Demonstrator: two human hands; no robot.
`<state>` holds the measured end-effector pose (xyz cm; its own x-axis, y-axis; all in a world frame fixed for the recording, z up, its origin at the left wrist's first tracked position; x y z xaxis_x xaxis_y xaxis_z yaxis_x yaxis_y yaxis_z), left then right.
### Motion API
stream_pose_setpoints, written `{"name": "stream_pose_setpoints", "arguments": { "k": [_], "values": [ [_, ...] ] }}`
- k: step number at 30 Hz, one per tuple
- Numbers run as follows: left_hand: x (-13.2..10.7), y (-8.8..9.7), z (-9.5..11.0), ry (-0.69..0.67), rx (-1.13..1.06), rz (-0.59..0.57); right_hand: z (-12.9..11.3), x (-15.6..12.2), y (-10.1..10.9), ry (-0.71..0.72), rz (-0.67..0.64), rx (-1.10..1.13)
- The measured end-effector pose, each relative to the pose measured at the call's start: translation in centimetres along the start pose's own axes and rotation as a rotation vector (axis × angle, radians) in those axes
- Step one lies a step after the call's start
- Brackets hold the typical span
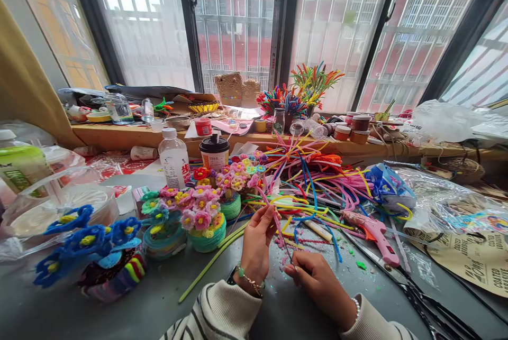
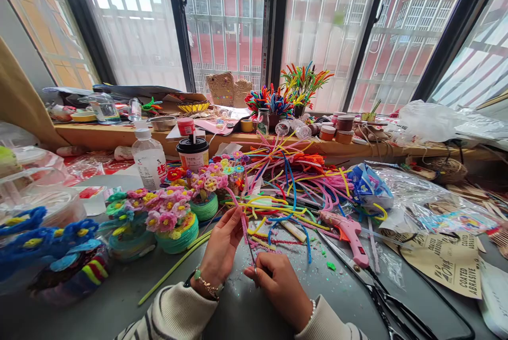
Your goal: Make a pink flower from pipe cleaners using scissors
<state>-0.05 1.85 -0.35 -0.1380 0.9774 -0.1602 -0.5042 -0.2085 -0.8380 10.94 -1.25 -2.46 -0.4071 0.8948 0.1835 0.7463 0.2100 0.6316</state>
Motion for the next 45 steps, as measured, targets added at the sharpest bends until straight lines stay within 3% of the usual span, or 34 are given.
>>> {"name": "stream_pose_setpoints", "arguments": {
  "k": [11, 17, 24, 36, 45],
  "values": [
    [-0.4, -0.7, -0.4, 0.114, 0.002, -0.104, -0.8, -0.3, -0.1, 0.071, -0.117, 0.023],
    [-0.6, -1.1, -0.7, 0.161, 0.061, -0.201, -0.9, -0.4, 0.0, 0.086, -0.079, 0.033],
    [-0.5, -0.9, -0.5, 0.122, 0.036, -0.147, -1.0, -0.3, 0.0, 0.076, -0.077, -0.014],
    [-0.6, -0.9, -1.0, 0.166, 0.111, -0.216, -0.9, -0.3, 0.0, 0.086, -0.048, -0.022],
    [-0.4, -0.7, -0.8, 0.104, 0.056, -0.166, -0.8, -0.3, -0.1, 0.081, -0.008, -0.067]
  ]
}}
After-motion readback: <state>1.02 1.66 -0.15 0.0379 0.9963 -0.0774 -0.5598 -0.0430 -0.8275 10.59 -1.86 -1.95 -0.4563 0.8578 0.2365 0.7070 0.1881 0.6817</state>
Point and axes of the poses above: each hand's wrist, its own x-axis towards the middle knuckle, its own y-axis out of the back of the hand, z = x × y, the point moved 4 cm from there along x, towards the middle knuckle, and after that the axes turned 9 degrees about -x, right-handed, at the moved point
